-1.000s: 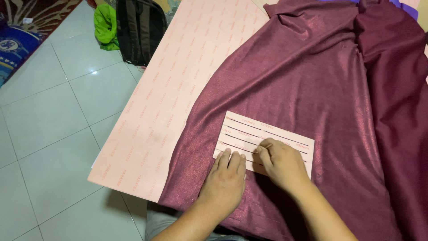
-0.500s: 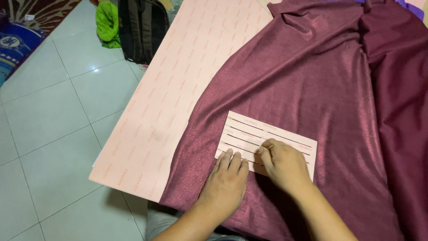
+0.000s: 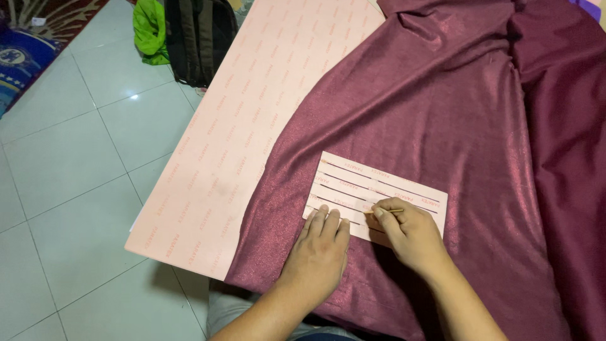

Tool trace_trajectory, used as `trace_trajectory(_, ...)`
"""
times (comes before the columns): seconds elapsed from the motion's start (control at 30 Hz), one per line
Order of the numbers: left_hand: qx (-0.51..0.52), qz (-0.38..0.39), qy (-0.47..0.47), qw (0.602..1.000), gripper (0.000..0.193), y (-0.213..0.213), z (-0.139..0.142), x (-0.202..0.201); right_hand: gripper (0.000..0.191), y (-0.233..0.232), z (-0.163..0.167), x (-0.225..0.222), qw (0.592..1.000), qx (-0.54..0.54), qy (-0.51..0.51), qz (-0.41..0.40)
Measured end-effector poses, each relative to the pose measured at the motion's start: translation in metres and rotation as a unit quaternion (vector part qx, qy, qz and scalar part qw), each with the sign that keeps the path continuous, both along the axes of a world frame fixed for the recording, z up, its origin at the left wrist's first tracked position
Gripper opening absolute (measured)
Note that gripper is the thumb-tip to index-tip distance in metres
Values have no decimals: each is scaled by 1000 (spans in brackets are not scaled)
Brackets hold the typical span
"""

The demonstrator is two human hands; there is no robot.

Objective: The person places a rectangular paper template on a maroon fabric and uses a small stick to mark lines along the template edges. The person repeatedly repositions the template and continues marking parallel lines across the fabric surface.

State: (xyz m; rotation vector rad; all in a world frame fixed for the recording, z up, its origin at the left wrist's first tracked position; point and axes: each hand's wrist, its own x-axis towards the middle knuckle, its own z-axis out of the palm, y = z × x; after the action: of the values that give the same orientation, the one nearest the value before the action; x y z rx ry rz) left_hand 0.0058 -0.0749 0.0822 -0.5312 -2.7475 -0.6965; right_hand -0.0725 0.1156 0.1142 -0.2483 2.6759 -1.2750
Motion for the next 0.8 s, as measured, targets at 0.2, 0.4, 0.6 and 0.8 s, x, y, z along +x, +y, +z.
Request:
trace_trajectory(0.2, -26, 19, -5, 999, 55, 9, 2, 11, 21, 12, -19, 21, 996, -74, -37, -17)
trace_trajectory(0.4, 10, -17, 3, 1000, 51, 1, 2, 12, 20, 7, -14, 22, 999, -30, -10, -14)
trace_trajectory(0.6, -21, -21, 4, 1000, 27, -2, 0, 10, 16, -55, -13, 2, 978, 7, 148, 144)
trace_trajectory(0.8, -6, -23, -1, 1000, 40, -6, -4, 8, 19, -36, 13, 6, 968, 163, 155, 108)
